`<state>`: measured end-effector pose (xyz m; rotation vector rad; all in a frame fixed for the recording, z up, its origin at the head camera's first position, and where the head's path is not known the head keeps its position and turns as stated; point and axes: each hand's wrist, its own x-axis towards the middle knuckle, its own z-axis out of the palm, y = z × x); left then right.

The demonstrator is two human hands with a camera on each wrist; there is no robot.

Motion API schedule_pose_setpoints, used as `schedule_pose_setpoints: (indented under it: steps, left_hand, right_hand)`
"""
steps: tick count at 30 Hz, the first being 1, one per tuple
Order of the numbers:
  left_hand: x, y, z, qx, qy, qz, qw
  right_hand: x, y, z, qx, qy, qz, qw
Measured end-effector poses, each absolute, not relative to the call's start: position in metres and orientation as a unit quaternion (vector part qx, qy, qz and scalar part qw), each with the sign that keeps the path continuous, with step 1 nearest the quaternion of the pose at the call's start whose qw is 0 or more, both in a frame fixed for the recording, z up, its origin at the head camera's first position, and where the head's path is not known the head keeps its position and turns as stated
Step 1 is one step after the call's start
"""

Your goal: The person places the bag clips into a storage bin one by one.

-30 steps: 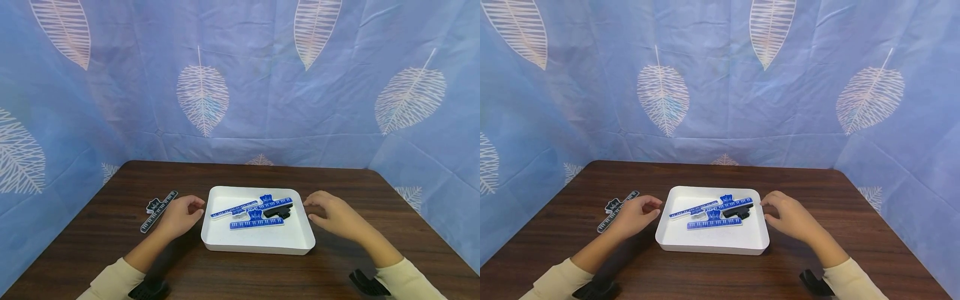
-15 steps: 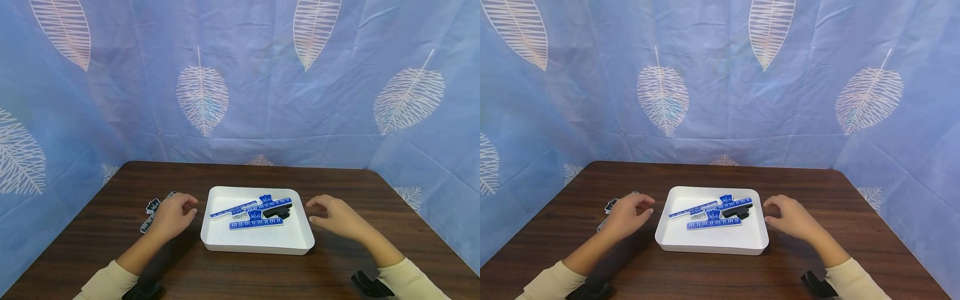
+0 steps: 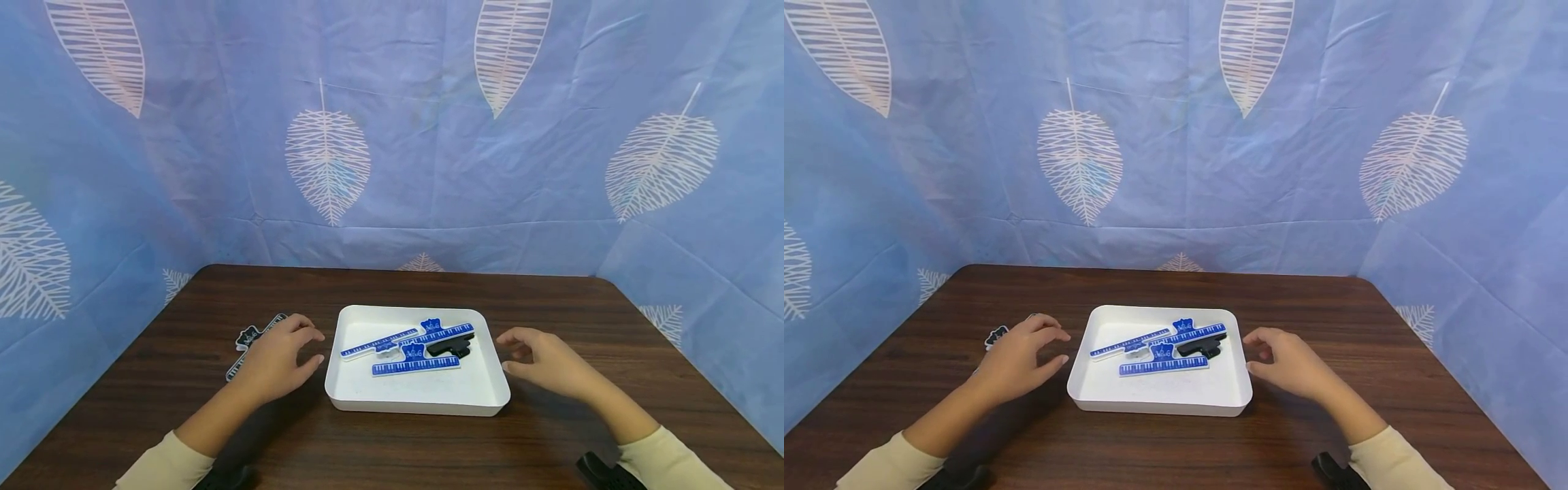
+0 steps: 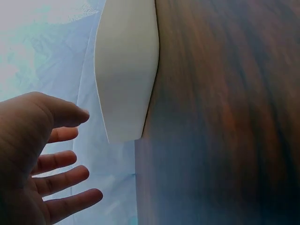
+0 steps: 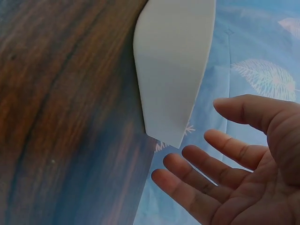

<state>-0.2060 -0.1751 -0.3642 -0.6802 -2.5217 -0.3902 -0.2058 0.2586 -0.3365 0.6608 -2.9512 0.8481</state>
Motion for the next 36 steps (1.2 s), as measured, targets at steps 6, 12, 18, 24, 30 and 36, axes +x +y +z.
schedule_pose_setpoints:
  steps: [6, 12, 18, 24, 30, 36]
  left_hand:
    - [-0.203, -0.181, -0.362, -0.267, -0.919, -0.12, 0.266]
    - [-0.199, -0.191, -0.36, -0.268, -0.917, -0.111, 0.273]
    - [-0.197, -0.201, -0.359, -0.248, -0.928, -0.112, 0.256]
    - [-0.197, -0.21, -0.356, -0.243, -0.937, -0.113, 0.225]
    - [-0.2, -0.218, -0.354, -0.237, -0.942, -0.116, 0.206]
    - [-0.204, -0.224, -0.354, -0.227, -0.947, -0.107, 0.199]
  right_hand:
    - [-0.205, 0.261, -0.342, 0.174, -0.917, 0.357, -0.048]
    - [-0.207, 0.263, -0.347, 0.135, -0.867, 0.467, -0.105]
    - [-0.209, 0.263, -0.348, 0.098, -0.834, 0.524, -0.143]
    - [-0.21, 0.263, -0.349, 0.086, -0.81, 0.553, -0.178]
    - [-0.213, 0.264, -0.35, 0.089, -0.794, 0.57, -0.192]
    - [-0.215, 0.265, -0.351, 0.105, -0.773, 0.586, -0.219]
